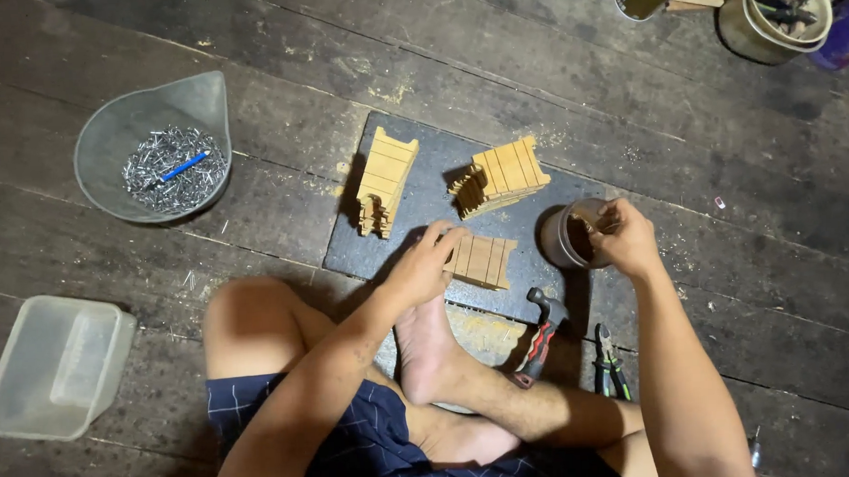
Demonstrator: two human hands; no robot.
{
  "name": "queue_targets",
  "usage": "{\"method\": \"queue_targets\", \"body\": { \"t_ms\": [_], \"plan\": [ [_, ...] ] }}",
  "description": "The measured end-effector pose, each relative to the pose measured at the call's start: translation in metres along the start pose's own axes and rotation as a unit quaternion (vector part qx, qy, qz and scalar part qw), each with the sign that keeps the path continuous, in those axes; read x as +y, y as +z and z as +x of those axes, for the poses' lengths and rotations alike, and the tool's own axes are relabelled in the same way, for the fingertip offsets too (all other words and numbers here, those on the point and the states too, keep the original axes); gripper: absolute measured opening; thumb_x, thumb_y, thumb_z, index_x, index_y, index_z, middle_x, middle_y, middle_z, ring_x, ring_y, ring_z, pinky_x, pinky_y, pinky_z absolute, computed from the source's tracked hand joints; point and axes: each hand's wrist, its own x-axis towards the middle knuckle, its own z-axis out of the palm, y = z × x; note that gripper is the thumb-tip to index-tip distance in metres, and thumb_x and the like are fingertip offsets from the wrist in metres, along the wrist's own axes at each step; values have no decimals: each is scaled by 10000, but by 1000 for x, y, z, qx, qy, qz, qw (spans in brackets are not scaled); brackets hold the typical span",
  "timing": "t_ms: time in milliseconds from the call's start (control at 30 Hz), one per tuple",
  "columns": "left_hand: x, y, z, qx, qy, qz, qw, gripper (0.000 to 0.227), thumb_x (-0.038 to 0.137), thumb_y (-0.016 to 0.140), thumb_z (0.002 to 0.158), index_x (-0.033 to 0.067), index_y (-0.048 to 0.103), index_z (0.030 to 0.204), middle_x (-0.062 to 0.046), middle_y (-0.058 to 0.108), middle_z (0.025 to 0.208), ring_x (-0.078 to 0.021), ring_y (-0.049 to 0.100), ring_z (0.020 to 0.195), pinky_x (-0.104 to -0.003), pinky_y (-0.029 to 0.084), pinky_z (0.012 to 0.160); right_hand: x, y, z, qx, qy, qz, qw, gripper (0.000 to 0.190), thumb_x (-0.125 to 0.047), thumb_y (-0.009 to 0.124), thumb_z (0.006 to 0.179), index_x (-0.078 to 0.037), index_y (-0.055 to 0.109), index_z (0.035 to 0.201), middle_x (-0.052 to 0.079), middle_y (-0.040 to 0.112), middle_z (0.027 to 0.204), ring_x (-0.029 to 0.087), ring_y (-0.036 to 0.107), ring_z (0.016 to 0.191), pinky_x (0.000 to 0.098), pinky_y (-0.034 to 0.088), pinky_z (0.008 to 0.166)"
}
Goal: Assembling small wooden structures by aligning slats and hammering in nails while sitting on the floor.
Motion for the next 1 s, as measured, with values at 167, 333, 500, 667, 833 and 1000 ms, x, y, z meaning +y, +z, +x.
{"method": "queue_targets", "body": {
  "t_ms": [167,333,500,667,833,1000],
  "plan": [
    [-6,24,-12,53,-61,-47,996,743,40,728,853,256,449,1507,-147,436,1496,-453,696,1167,-544,591,1035,-37,-7,-32,24,-24,36,999,448,-70,810,722,-107,673,1147,128,761,908,323,753,929,471,554,844],
    [-2,48,-12,88,-153,-57,983,665,78,687,933,338,448,1496,-73,394,1543,-500,704,1131,-614,624,943,-141,11,-99,-14,-152,160,975,308,79,801,788,-25,753,1074,199,767,893,369,771,895,489,614,811],
    [-1,61,-10,108,-185,-33,976,629,108,698,942,324,456,1481,-36,369,1545,-514,711,1090,-643,636,877,-157,72,-102,-61,-186,111,974,260,0,809,785,-142,752,996,100,802,838,328,786,816,424,613,748],
    [-8,68,-10,119,-185,-56,974,596,111,685,952,292,473,1479,-46,383,1523,-527,700,1101,-662,641,846,-147,102,-99,-37,-202,106,973,266,-32,821,771,-106,674,980,148,765,820,368,752,797,447,575,727],
    [-27,89,-2,138,-154,-54,977,550,117,658,960,286,478,1451,-47,426,1466,-497,702,1114,-639,655,845,-141,110,-97,18,-158,115,981,291,-91,849,792,-124,604,946,137,670,725,325,669,720,422,515,677],
    [-28,89,-2,138,-156,-22,978,507,154,633,977,328,491,1431,16,431,1459,-456,725,1076,-619,660,830,-155,108,-93,13,-173,95,980,339,-97,866,765,-121,581,948,169,670,740,392,677,741,454,510,680]
  ]
}}
